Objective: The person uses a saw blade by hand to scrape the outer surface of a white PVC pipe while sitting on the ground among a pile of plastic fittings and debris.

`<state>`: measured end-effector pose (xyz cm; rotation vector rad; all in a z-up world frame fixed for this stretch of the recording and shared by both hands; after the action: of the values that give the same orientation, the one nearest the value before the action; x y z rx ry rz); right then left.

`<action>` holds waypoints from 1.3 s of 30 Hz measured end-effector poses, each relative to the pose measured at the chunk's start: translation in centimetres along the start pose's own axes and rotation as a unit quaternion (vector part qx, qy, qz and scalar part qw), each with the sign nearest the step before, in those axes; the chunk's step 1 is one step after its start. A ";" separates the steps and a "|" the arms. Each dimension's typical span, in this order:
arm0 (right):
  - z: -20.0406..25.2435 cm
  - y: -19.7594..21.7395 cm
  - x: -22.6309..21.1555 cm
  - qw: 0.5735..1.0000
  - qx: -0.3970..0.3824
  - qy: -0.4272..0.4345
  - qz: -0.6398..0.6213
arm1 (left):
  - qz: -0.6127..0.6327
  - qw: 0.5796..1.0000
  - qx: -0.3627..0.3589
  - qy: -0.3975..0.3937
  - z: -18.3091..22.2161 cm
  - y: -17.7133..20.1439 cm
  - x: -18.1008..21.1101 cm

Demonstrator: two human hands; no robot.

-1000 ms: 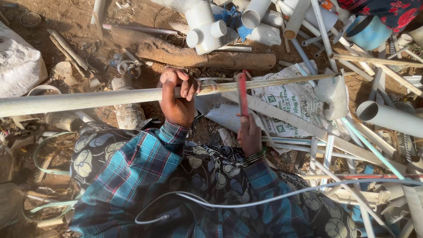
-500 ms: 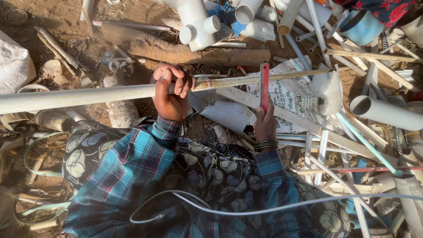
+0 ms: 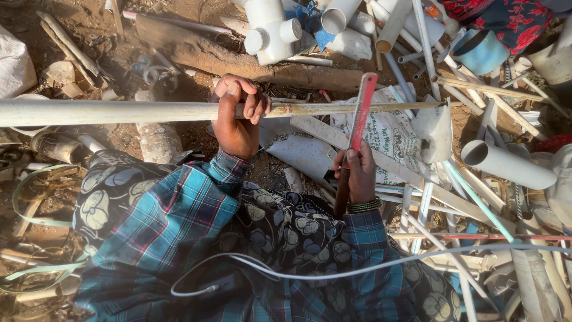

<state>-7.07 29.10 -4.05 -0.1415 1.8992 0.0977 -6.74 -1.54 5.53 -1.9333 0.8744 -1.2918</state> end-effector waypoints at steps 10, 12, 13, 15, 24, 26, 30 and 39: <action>3.6 -3.6 -1.0 0.956 -0.029 -0.031 0.289 | 0.053 0.993 0.108 -0.008 -0.5 2.6 -1.3; 2.0 0.5 -0.4 0.952 0.054 -0.118 0.276 | 0.065 0.990 0.125 -0.010 -0.5 2.9 -1.4; 2.2 0.0 -0.2 0.952 0.036 -0.126 0.277 | 0.055 0.992 0.116 -0.015 -0.4 2.7 -1.3; 2.9 -1.4 0.0 0.950 0.004 -0.137 0.279 | 0.032 0.995 0.093 -0.026 -0.8 2.0 -1.1; 2.6 0.8 1.4 0.961 0.065 -0.143 0.227 | 0.039 0.989 0.135 -0.037 -1.0 3.7 -1.1; 4.2 -1.6 1.0 0.970 0.015 -0.113 0.217 | 0.037 0.990 0.129 -0.039 -1.0 3.8 -1.1; 3.1 0.1 1.4 0.957 0.073 -0.150 0.239 | 0.044 0.989 0.134 -0.042 -0.5 4.3 -1.6; 2.3 -1.3 0.1 0.947 -0.002 -0.053 0.317 | 0.074 0.978 0.194 -0.025 -0.4 6.3 -2.2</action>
<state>-4.77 28.07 -4.87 0.4708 1.7720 0.5319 -8.88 -3.38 -0.49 -1.5591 0.6683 -1.2165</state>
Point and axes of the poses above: each hand's wrist, its own z-axis away from the middle knuckle, its own y-axis out of the back of the hand, x = y × z, the point moved 9 cm from there along -z, towards the middle knuckle, and after that the axes turned 14 degrees about y, right-handed, at the moved point
